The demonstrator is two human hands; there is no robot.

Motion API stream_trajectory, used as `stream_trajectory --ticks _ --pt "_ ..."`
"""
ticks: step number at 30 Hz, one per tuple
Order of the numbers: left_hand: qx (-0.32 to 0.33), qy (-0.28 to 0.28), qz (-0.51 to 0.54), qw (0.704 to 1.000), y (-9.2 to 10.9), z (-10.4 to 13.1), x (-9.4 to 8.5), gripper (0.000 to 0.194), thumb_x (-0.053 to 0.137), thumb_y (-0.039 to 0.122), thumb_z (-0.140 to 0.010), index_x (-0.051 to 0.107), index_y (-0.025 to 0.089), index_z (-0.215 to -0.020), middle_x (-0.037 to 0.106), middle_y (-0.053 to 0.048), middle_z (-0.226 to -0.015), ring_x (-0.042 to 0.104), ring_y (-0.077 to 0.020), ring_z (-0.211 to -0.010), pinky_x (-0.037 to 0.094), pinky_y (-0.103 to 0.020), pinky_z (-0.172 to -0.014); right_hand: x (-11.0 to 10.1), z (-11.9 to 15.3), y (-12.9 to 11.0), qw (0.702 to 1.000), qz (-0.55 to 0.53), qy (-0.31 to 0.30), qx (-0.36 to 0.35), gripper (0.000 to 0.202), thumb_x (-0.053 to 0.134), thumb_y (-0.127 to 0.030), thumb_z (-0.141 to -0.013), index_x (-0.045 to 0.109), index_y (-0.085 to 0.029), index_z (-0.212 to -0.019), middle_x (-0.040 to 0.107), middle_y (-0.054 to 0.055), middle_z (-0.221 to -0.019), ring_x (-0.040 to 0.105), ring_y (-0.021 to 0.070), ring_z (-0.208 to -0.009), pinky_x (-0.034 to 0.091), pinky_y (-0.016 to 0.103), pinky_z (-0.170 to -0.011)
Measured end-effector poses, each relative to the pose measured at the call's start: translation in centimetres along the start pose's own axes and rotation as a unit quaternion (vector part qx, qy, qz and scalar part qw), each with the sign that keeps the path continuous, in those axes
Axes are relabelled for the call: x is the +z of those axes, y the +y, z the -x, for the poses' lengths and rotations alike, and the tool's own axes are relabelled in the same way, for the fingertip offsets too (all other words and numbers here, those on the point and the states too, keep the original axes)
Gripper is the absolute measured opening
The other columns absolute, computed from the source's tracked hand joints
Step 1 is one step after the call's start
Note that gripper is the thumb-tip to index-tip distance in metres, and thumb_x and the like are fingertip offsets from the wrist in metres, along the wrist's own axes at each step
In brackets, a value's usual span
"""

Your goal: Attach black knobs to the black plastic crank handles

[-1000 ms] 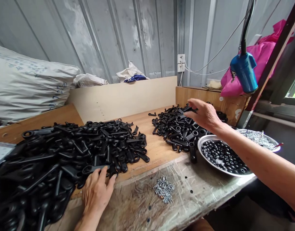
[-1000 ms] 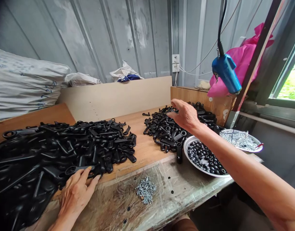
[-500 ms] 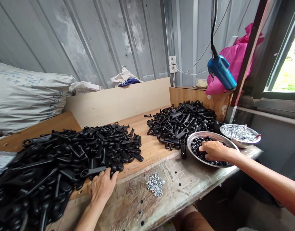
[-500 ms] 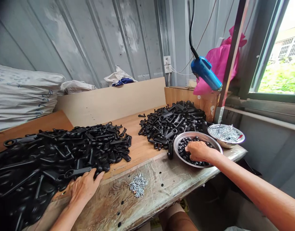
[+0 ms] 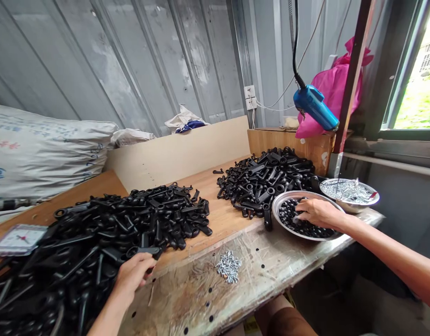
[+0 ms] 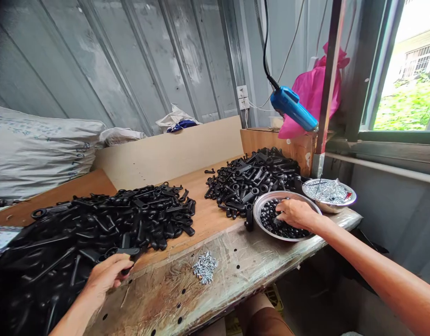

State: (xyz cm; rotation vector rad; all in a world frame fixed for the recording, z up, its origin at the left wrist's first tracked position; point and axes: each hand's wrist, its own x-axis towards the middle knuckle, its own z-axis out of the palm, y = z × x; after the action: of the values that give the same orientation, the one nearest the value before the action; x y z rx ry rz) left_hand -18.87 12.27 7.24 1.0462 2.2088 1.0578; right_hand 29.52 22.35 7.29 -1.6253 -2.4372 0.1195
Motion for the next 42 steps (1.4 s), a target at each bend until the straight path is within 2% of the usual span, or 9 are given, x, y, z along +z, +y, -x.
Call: stream_trajectory --ticks 4,6,9,12,14,16,21,27,42 --pt "-0.023 -0.026 0.242 0.97 -1.4 2.7 -1.5 0.035 0.059 0.03 -0.042 0.06 0.02 -0.075 0.067 -0.002 -0.068 0.06 -0.02 -0.064 0.048 -0.032 -0.058 -1.3 1.5 -2.4 0.991 -0.128 0.026 -0.017 0.031 0.044 -0.032 -0.086 0.067 -0.015 -0.098 0.067 0.009 -0.096 0.062 0.0231 -0.086 0.046 0.029 -0.072" --pt "-0.032 -0.036 0.332 0.942 -1.8 4.4 -1.3 0.04 0.062 0.025 -0.039 0.062 0.021 -0.078 0.068 -0.001 -0.072 0.061 -0.0195 -0.069 0.05 -0.031 -0.062 -0.8 2.5 -4.8 0.946 -0.324 0.012 -0.026 0.034 0.047 -0.037 -0.084 0.066 -0.014 -0.101 0.066 0.008 -0.086 0.062 0.0189 -0.071 0.046 0.026 -0.058" --pt "-0.057 -0.104 0.465 0.877 -1.5 7.0 0.3 0.039 0.069 0.017 -0.037 0.068 0.019 -0.076 0.066 -0.001 -0.068 0.059 -0.0151 -0.063 0.047 -0.025 -0.054 1.8 4.0 -9.6 0.726 -0.682 -0.078 -0.038 0.031 0.066 -0.035 -0.072 0.065 -0.013 -0.094 0.064 0.006 -0.073 0.057 0.0126 -0.049 0.039 0.019 -0.04" --pt "-0.057 -0.175 0.496 0.848 -0.7 9.1 2.9 0.026 0.072 0.02 -0.037 0.067 0.016 -0.062 0.053 0.002 -0.053 0.046 -0.0084 -0.045 0.036 -0.02 -0.039 5.2 5.0 -14.6 0.512 -0.84 -0.174 -0.043 0.032 0.075 -0.032 -0.066 0.064 -0.015 -0.092 0.064 0.003 -0.064 0.057 0.0117 -0.042 0.036 0.014 -0.032" --pt "-0.051 -0.209 0.484 0.848 -0.2 10.1 4.5 0.019 0.073 0.025 -0.041 0.06 0.015 -0.049 0.046 0.003 -0.046 0.039 -0.0068 -0.038 0.03 -0.02 -0.034 7.1 5.4 -17.2 0.416 -0.888 -0.193 -0.044 0.03 0.076 -0.027 -0.067 0.065 -0.015 -0.092 0.064 0.003 -0.063 0.057 0.0105 -0.04 0.035 0.011 -0.029" --pt "-0.041 -0.231 0.471 0.85 0.1 11.0 5.8 0.025 0.074 0.029 -0.046 0.053 0.015 -0.042 0.043 0.003 -0.042 0.038 -0.0072 -0.036 0.029 -0.021 -0.034 8.3 5.6 -18.9 0.36 -0.911 -0.195 -0.044 0.027 0.076 -0.023 -0.068 0.066 -0.015 -0.091 0.065 0.003 -0.064 0.057 0.0092 -0.039 0.036 0.01 -0.028" --pt "-0.016 -0.218 0.442 0.87 -0.1 12.7 7.5 0.02 0.073 0.031 -0.058 0.063 0.015 -0.066 0.062 -0.002 -0.067 0.056 -0.0145 -0.051 0.04 -0.024 -0.041 9.1 5.7 -20.0 0.335 -0.921 -0.197 -0.028 0.023 0.075 -0.023 -0.071 0.067 -0.01 -0.089 0.065 0.005 -0.064 0.059 0.0111 -0.041 0.04 0.012 -0.03" --pt "0.002 -0.215 0.444 0.87 0.0 14.8 8.6 0.049 0.068 0.048 -0.071 0.057 0.019 -0.108 0.062 -0.001 -0.065 0.045 -0.009 -0.04 0.03 -0.021 -0.038 9.2 5.7 -20.0 0.328 -0.923 -0.199 -0.001 0.023 0.072 -0.024 -0.07 0.065 -0.009 -0.086 0.065 0.006 -0.063 0.062 0.0144 -0.044 0.041 0.014 -0.03" --pt "-0.033 -0.237 0.487 0.84 1.0 16.8 9.2 0.038 0.079 0.047 -0.059 0.074 0.016 -0.08 0.054 -0.002 -0.05 0.052 -0.0163 -0.057 0.041 -0.029 -0.06 9.1 6.2 -19.9 0.338 -0.926 -0.17 0.012 0.025 0.081 -0.018 -0.059 0.071 -0.011 -0.082 0.061 0.002 -0.056 0.059 0.0115 -0.044 0.041 0.012 -0.033"
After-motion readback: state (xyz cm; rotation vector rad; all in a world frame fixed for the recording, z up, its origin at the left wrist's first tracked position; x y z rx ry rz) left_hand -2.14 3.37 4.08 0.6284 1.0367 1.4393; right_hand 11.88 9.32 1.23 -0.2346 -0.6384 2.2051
